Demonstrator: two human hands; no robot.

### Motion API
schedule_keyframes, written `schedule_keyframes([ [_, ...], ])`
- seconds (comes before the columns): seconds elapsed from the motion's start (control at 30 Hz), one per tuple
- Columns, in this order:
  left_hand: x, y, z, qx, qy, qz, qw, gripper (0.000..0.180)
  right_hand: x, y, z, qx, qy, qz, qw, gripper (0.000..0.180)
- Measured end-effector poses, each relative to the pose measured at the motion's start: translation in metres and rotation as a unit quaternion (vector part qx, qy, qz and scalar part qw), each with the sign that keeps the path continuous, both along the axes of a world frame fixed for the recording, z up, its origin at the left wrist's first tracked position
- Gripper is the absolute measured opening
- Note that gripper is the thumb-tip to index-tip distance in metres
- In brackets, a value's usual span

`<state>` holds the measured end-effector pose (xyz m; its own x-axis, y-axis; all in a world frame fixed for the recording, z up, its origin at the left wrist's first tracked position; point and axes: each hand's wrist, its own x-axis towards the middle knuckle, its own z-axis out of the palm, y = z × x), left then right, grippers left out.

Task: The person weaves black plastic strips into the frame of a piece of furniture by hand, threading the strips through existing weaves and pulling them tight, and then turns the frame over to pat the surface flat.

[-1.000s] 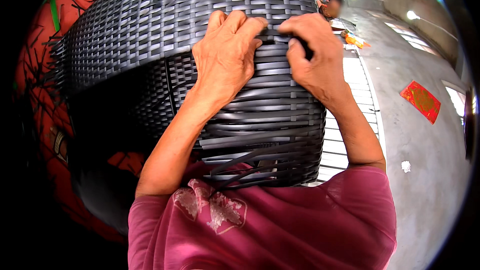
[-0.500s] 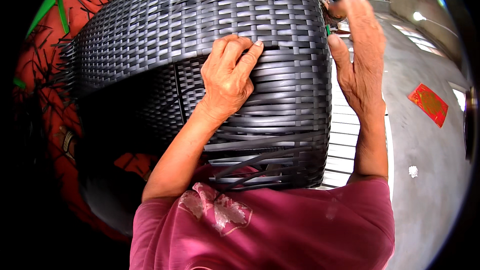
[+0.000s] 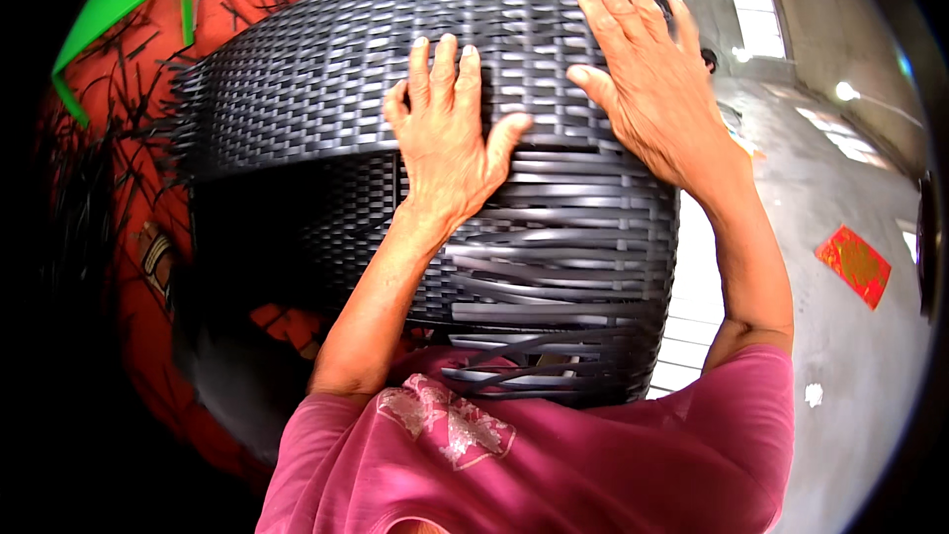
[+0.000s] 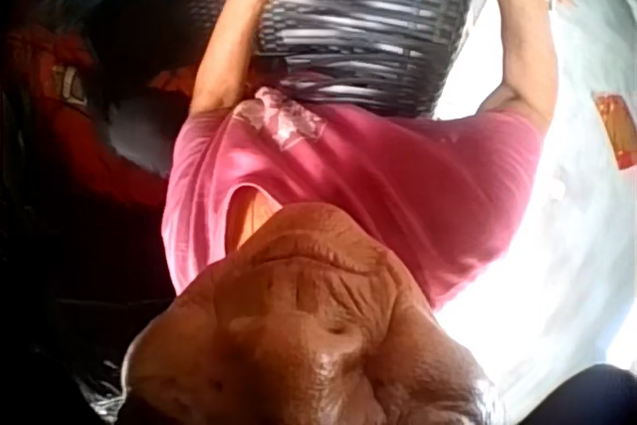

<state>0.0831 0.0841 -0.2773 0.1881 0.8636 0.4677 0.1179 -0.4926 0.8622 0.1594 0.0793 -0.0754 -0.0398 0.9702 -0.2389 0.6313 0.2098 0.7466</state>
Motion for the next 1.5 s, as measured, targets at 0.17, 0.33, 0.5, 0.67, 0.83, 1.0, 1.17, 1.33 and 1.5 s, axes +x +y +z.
schedule_keyframes([
  [0.17, 0.003, -0.005, 0.000, -0.017, 0.140, -0.101, 0.985, 0.104, 0.042, 0.021, -0.062, -0.167, 0.038, -0.077, 0.982, 0.060],
  [0.33, -0.001, -0.001, -0.003, -0.039, 0.142, -0.106, 0.983, 0.102, 0.050, 0.029, -0.064, -0.157, 0.077, -0.015, 0.984, 0.056],
  [0.5, -0.006, 0.009, -0.007, -0.040, 0.101, -0.091, 0.990, 0.081, 0.036, 0.028, -0.058, -0.181, 0.080, -0.033, 0.980, 0.051],
  [0.67, -0.007, 0.033, -0.023, -0.007, 0.079, -0.065, 0.995, 0.057, 0.022, 0.019, -0.060, -0.191, 0.105, -0.015, 0.976, 0.045],
  [0.83, -0.004, 0.031, -0.025, -0.055, 0.161, -0.118, 0.978, 0.072, 0.011, 0.044, -0.054, -0.148, 0.239, -0.073, 0.957, 0.041],
  [1.0, -0.001, 0.020, -0.023, -0.076, 0.133, -0.062, 0.986, 0.077, 0.043, 0.098, -0.119, -0.030, 0.028, 0.083, 0.996, 0.058],
  [1.17, -0.006, 0.014, -0.027, -0.075, 0.151, -0.069, 0.983, 0.079, 0.068, 0.113, -0.155, -0.058, -0.016, 0.030, 0.998, 0.060],
  [1.33, -0.008, 0.015, -0.030, -0.084, 0.160, -0.088, 0.980, 0.080, 0.053, 0.135, -0.150, -0.021, -0.014, -0.016, 1.000, 0.062],
  [1.5, -0.015, 0.015, -0.024, -0.097, 0.170, -0.090, 0.976, 0.079, 0.043, 0.111, -0.170, -0.016, 0.089, 0.038, 0.995, 0.060],
])
